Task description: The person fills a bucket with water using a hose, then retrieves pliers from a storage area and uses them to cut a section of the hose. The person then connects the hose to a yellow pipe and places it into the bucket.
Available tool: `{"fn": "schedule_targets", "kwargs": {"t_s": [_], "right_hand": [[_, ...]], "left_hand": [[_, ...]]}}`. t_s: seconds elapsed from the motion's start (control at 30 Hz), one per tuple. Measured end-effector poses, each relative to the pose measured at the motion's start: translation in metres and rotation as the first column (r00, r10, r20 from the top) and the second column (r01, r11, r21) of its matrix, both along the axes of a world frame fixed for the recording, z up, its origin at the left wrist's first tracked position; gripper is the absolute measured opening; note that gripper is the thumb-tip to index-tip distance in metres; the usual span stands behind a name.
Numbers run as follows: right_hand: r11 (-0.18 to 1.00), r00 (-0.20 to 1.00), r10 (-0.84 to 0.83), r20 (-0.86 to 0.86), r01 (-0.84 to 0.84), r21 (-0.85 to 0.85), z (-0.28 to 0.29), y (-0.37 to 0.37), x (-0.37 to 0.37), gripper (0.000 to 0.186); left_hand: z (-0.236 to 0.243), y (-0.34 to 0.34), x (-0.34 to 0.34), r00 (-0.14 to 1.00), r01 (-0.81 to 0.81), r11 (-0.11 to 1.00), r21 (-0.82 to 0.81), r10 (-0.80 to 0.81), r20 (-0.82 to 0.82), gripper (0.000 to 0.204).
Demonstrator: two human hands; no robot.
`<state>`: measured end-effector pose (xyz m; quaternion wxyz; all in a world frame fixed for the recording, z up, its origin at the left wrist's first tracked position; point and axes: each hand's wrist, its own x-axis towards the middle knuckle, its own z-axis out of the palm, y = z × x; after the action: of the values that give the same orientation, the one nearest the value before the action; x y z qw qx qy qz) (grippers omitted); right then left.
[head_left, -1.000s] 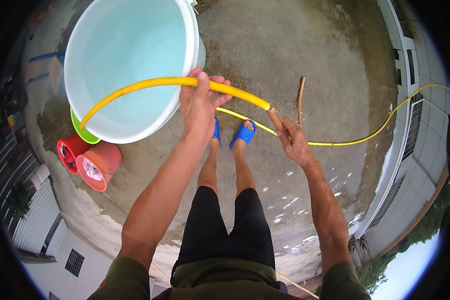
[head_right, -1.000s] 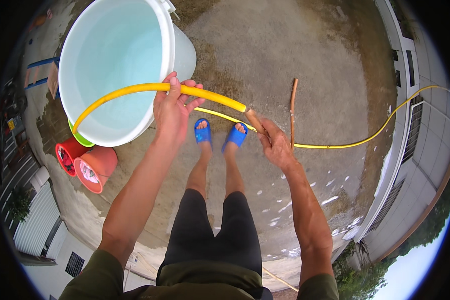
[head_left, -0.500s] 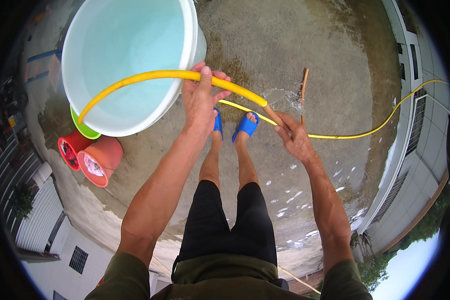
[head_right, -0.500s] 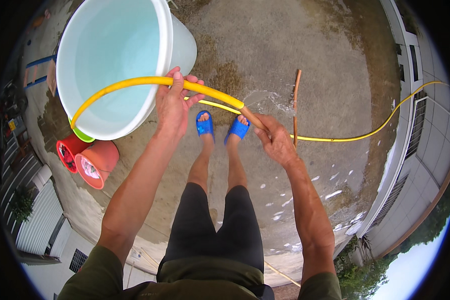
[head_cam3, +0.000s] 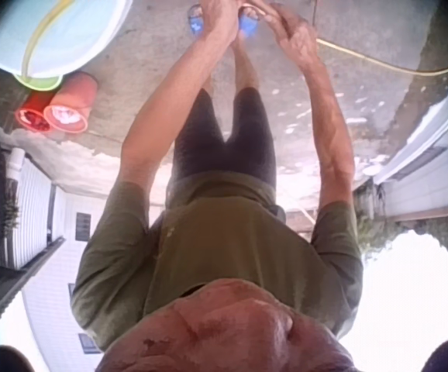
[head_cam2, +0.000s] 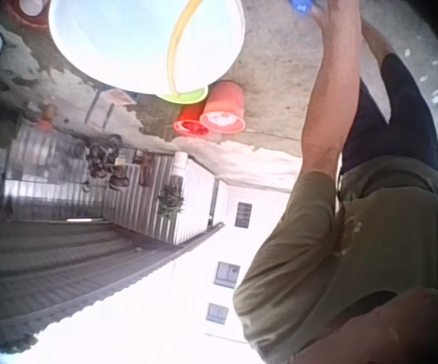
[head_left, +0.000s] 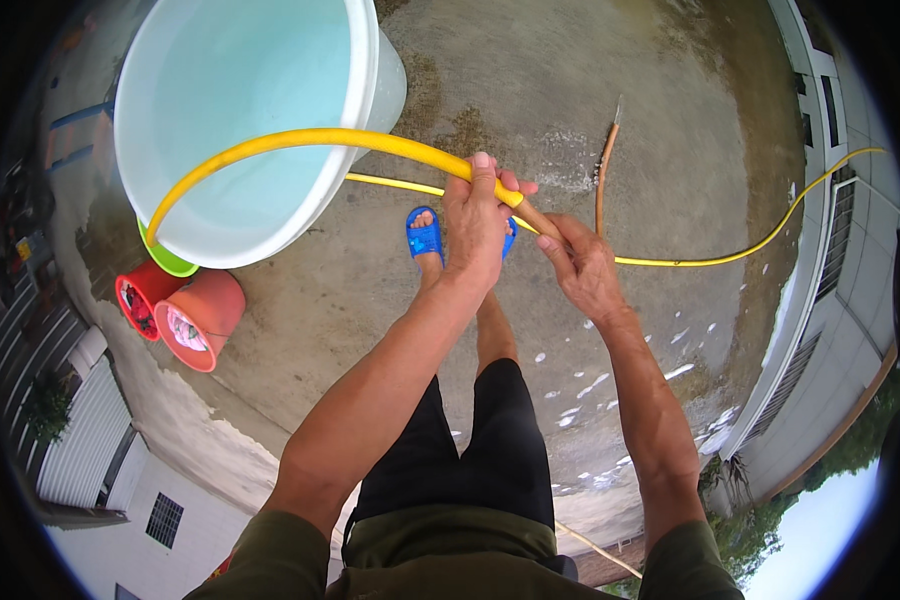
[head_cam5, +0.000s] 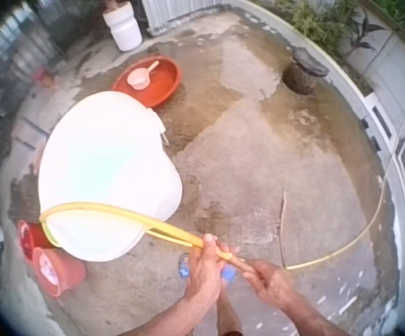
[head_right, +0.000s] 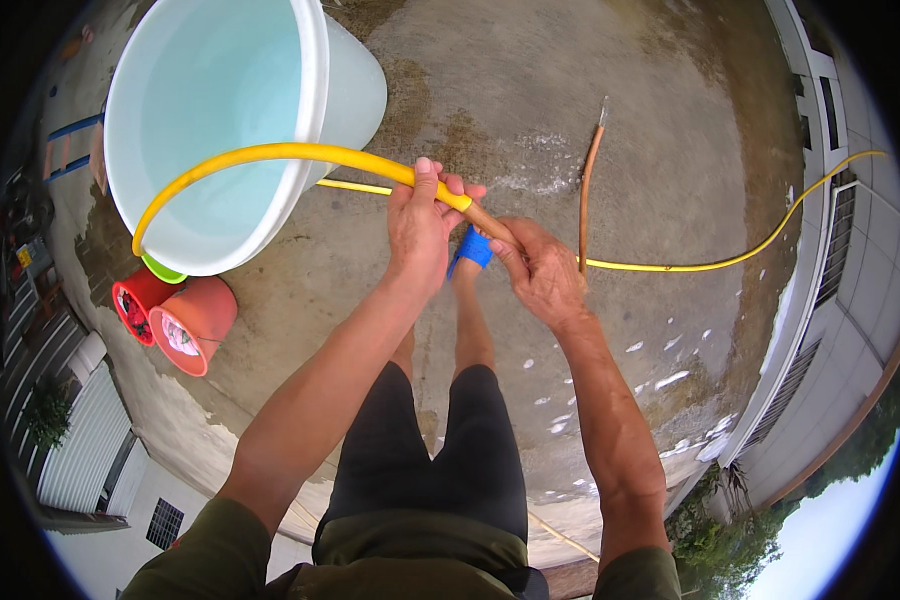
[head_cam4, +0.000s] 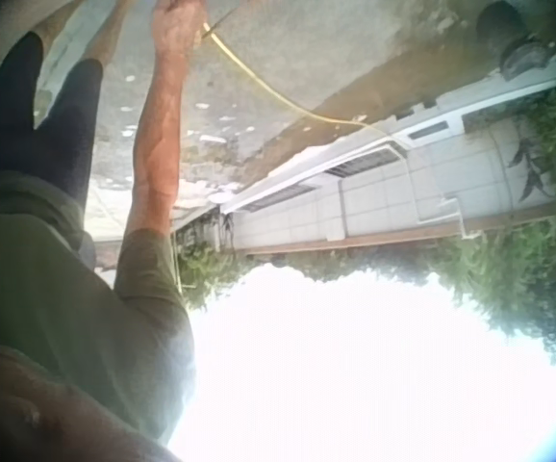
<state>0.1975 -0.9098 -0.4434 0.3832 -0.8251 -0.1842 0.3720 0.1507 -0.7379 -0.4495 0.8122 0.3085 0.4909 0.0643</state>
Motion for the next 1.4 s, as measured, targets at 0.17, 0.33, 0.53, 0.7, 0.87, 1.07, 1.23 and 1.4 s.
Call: {"fn": "schedule_targets", "kwargs": {"t_s": [0.17, 0.33, 0.53, 0.7, 0.87, 1.07, 1.23, 1.4], "right_hand": [[0.998, 0.995, -0.061, 0.073, 0.060, 0.017, 0.000, -0.005, -0.008, 0.031], [0.999, 0.984, -0.030, 0.178, 0.023, 0.040, 0.005, -0.003, -0.006, 0.030], [0.999, 0.999, 0.040, -0.010, -0.040, 0.017, 0.012, -0.005, 0.011, 0.027], [0.999, 0.950, 0.033, -0.310, -0.041, -0.019, 0.010, -0.009, 0.025, 0.026], [0.992, 0.879, -0.022, -0.476, 0.080, 0.102, 0.005, -0.007, 0.027, 0.027], [0.999, 0.976, 0.042, 0.212, -0.046, 0.017, -0.002, -0.004, 0.002, 0.027], [0.993, 0.990, 0.106, -0.097, -0.109, -0.032, -0.001, -0.007, 0.014, 0.032], [0.985, 0.914, 0.010, -0.406, 0.060, 0.160, -0.010, -0.009, 0.021, 0.028]], "left_hand": [[0.011, -0.008, 0.010, 0.998, -0.003, 1.000, -0.015, 0.002, -0.062, 0.035], [0.009, -0.001, 0.008, 0.995, 0.085, 0.996, 0.021, -0.084, -0.051, 0.035], [0.005, 0.002, 0.002, 0.997, 0.079, 0.997, 0.012, -0.079, 0.017, 0.037], [0.002, 0.001, -0.001, 0.995, 0.068, 0.998, -0.005, -0.067, 0.067, 0.040], [-0.008, 0.004, -0.008, 0.986, 0.114, 0.993, -0.020, -0.110, 0.127, 0.032], [-0.009, 0.001, 0.004, 0.983, 0.080, 0.997, 0.010, -0.081, 0.162, 0.030], [-0.011, 0.003, 0.005, 0.981, 0.089, 0.996, -0.015, -0.086, 0.175, 0.031], [-0.012, 0.002, 0.005, 0.975, 0.098, 0.995, -0.030, -0.090, 0.202, 0.032]]}}
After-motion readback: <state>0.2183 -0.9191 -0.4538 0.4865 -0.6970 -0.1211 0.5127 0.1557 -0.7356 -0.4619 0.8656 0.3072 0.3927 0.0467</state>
